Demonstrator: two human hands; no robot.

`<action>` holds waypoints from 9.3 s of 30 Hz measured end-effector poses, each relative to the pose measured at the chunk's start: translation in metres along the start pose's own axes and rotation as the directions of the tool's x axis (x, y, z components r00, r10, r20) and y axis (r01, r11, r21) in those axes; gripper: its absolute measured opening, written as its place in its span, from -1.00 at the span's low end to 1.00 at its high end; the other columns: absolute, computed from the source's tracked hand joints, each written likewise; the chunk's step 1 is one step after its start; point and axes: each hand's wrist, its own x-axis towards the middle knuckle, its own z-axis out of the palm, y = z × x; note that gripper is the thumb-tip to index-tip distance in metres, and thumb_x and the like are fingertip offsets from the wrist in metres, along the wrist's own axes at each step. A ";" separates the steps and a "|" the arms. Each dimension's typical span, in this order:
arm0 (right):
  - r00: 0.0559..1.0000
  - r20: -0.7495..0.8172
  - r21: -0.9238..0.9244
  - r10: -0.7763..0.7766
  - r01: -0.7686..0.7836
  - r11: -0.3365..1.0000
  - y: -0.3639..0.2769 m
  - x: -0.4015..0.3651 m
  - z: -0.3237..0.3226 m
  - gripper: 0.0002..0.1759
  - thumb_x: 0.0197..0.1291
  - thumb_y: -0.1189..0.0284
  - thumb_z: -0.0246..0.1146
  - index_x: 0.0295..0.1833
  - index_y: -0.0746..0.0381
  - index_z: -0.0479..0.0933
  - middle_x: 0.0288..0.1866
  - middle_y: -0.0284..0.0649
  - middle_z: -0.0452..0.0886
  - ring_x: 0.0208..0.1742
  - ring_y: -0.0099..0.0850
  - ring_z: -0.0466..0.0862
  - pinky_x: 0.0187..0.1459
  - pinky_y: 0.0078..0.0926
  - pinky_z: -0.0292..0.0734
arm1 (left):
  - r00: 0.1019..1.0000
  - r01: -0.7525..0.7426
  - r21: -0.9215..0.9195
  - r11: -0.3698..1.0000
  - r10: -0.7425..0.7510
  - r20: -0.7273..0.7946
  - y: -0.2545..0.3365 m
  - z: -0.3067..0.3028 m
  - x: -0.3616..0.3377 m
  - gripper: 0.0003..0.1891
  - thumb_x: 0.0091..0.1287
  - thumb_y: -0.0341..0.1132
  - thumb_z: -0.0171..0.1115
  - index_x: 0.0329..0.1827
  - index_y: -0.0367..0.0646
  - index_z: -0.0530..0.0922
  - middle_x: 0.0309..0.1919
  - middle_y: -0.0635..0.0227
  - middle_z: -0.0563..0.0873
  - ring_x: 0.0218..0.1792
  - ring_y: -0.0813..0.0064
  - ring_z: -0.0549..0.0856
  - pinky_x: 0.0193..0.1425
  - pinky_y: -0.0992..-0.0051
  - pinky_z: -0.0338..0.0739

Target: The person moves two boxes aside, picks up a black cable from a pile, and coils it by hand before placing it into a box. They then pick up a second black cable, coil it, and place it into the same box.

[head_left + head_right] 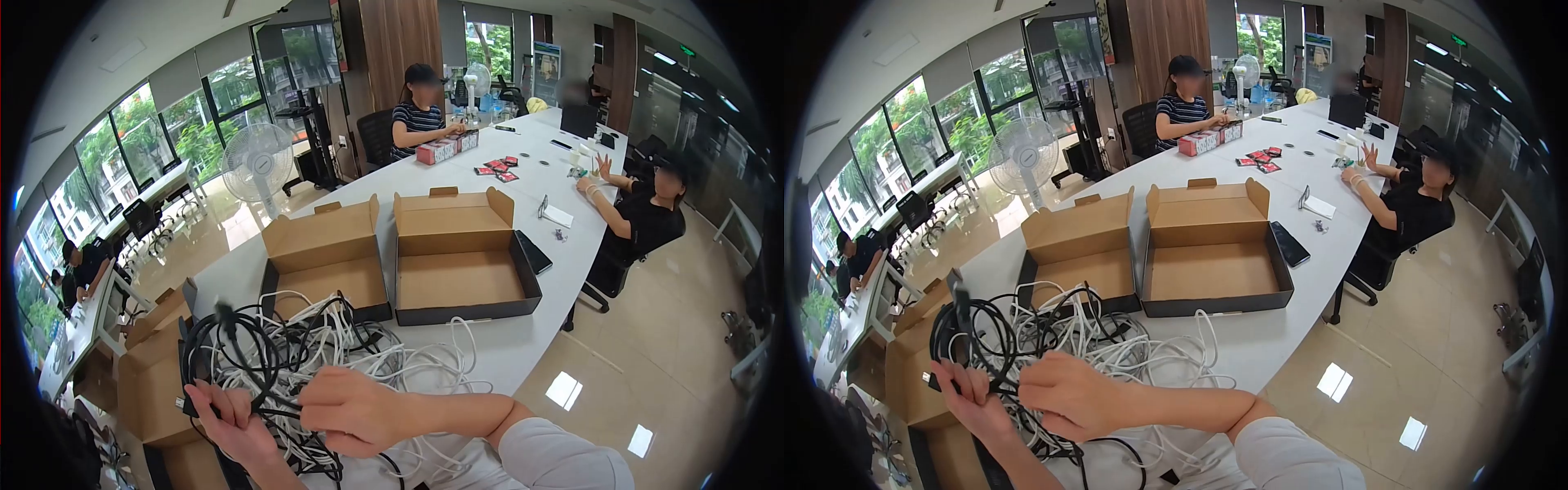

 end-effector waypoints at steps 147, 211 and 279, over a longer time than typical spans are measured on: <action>0.878 -0.233 0.009 0.417 -0.427 0.904 0.023 0.005 -0.023 -0.60 0.09 0.70 0.21 0.08 0.26 0.46 -0.32 -0.17 0.65 -0.52 -0.42 0.67 -0.49 -0.51 0.54 | 0.855 -0.090 0.350 0.933 -0.108 0.508 -0.012 -0.013 -0.059 -0.59 0.47 -0.02 0.07 -0.12 -0.29 0.35 -0.72 0.56 0.19 -0.78 0.73 0.12 -0.69 0.63 -0.01; 0.926 0.116 0.771 0.360 -0.313 0.554 0.027 0.003 -0.041 -0.81 0.35 0.55 0.15 -0.03 0.29 0.63 -0.05 -0.23 0.59 -0.24 -0.60 0.48 -0.21 -0.65 0.40 | 0.819 0.386 0.096 0.917 -0.389 0.421 -0.008 -0.039 -0.028 -0.59 0.50 0.03 -0.06 -0.43 -0.06 0.35 -0.79 0.63 0.09 -0.80 0.68 0.00 -0.67 0.54 -0.08; 0.971 0.127 0.632 0.203 -0.237 0.738 -0.013 0.005 -0.041 -0.91 0.04 0.65 0.24 -0.29 0.31 0.55 -0.22 -0.16 0.68 -0.31 -0.26 0.66 -0.23 -0.40 0.52 | 0.753 -0.213 0.504 0.837 -0.189 0.631 0.038 -0.011 -0.048 -0.29 0.21 0.29 0.24 -0.15 -0.35 0.43 -0.54 0.50 0.39 -0.58 0.75 0.28 -0.50 0.66 0.10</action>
